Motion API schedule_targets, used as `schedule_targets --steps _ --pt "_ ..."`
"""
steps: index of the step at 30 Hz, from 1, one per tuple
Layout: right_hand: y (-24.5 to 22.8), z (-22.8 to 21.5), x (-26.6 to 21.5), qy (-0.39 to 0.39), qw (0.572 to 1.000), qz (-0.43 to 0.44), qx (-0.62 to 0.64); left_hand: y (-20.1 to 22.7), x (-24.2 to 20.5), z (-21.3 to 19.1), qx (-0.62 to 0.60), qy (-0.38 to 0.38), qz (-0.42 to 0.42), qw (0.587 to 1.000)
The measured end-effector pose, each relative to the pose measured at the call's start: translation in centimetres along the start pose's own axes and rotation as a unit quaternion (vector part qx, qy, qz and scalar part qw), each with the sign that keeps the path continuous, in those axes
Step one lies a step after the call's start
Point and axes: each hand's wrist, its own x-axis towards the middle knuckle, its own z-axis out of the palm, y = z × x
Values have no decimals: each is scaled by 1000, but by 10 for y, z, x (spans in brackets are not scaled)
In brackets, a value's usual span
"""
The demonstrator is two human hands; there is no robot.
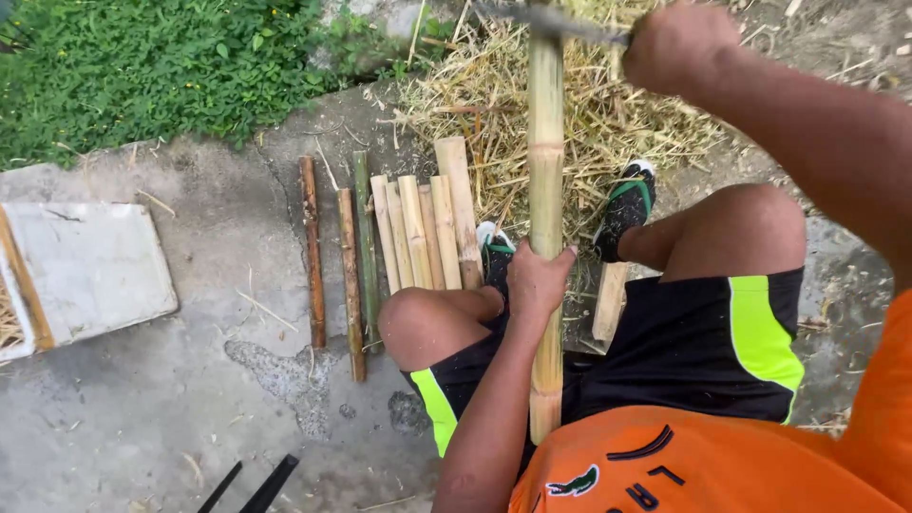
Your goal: Using a knife to strip the outer bark or nodes from a length of bamboo.
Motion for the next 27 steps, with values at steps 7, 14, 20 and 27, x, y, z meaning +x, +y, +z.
schedule_targets --steps 7,14,20,27 --pt "-14 -34 -37 -56 994 -34 -83 -16 4 8 28 27 38 999" --pt "-11 -37 -32 -54 980 -46 -188 -17 7 7 27 17 44 999" --pt "-14 -17 -23 -33 965 -70 -252 -13 8 7 19 4 30 999" --pt "-26 -44 -63 -29 996 30 -84 -21 12 12 25 19 58 998"
